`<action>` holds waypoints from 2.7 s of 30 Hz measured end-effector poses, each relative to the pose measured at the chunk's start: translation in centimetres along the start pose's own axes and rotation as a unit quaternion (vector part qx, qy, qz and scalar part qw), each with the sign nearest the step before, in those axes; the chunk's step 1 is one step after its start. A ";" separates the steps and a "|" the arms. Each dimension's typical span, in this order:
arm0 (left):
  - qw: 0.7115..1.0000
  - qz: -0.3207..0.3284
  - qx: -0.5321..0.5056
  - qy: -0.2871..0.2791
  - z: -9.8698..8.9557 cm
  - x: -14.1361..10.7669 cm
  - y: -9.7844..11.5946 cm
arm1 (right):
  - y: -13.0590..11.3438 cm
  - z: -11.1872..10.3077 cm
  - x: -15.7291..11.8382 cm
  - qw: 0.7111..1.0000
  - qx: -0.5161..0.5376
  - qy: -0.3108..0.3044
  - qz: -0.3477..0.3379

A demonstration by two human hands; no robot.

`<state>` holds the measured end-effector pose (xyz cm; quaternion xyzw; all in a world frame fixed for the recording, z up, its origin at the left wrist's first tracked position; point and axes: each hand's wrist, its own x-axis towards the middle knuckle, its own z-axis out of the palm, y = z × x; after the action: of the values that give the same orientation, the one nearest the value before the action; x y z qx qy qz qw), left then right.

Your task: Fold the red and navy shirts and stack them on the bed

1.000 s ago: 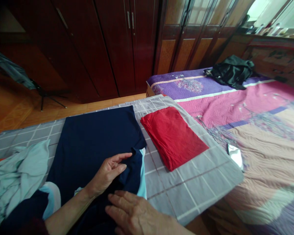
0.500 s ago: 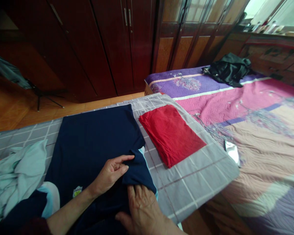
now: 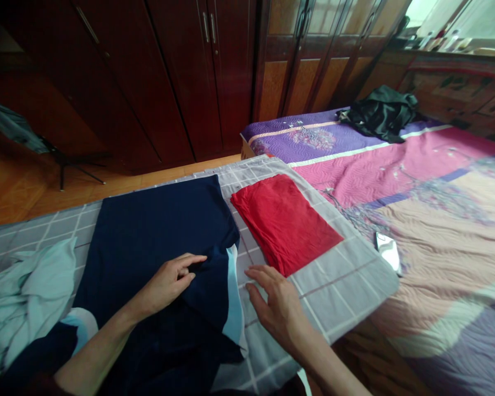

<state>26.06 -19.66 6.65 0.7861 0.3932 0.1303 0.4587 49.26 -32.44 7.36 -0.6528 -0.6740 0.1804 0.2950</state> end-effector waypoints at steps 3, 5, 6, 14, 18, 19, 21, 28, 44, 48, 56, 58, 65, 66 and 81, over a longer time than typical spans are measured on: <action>0.999 0.011 0.049 0.002 -0.1 0.0 -0.2 | 1.3 0.3 0.6 0.998 -0.062 0.016 0.006; 0.997 0.027 0.079 0.007 -0.1 -0.1 -0.4 | 1.0 0.2 0.5 0.996 -0.088 -0.010 -0.015; 0.995 0.036 0.093 0.008 -0.1 -0.1 -0.5 | 0.6 0.2 0.3 0.994 -0.096 -0.031 -0.035; 0.950 0.102 0.283 0.088 0.6 -0.8 0.3 | -1.5 0.7 -1.2 0.969 -0.113 -0.181 -0.128; 0.922 0.201 0.327 0.048 2.4 -1.0 0.8 | -1.1 1.9 0.3 0.969 -0.128 -0.148 -0.152; 0.920 0.201 0.335 0.045 2.8 -1.0 0.6 | -0.9 2.2 0.8 0.966 -0.133 -0.151 -0.161; 0.918 0.169 0.351 0.073 3.5 -0.7 -0.2 | -0.5 2.8 1.8 0.963 -0.149 -0.158 -0.162; 0.927 0.100 0.316 0.176 3.4 0.2 -2.0 | 0.3 3.3 3.4 0.963 -0.166 -0.119 -0.176; 0.907 0.147 0.357 0.171 3.1 -0.2 -0.7 | 0.0 4.4 4.8 0.954 -0.194 -0.101 -0.207; 0.903 0.100 0.401 0.119 3.5 0.0 -1.1 | -0.4 5.8 3.6 0.941 -0.204 -0.131 -0.238; 0.922 0.024 0.376 0.093 -4.6 -6.5 1.7 | 1.1 7.4 4.4 0.921 -0.188 -0.116 -0.322; 0.918 -0.048 0.365 0.150 -7.1 -10.0 0.9 | 1.2 8.0 5.1 0.918 -0.178 -0.109 -0.337; 0.835 -0.323 0.327 0.300 -7.5 -20.8 -6.1 | -4.5 8.9 7.3 0.890 -0.097 -0.192 -0.403; 0.829 -0.336 0.323 0.309 -6.9 -21.4 -6.8 | -6.0 9.0 7.5 0.878 -0.083 -0.225 -0.415; 0.790 -0.371 0.197 0.446 -5.9 -21.2 -6.2 | -12.1 15.2 8.2 0.774 0.016 -0.410 -0.482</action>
<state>5.68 -29.99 8.09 0.5074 0.8327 0.2063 0.0806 30.51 -23.18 4.69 -0.1013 -0.9546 0.2759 0.0495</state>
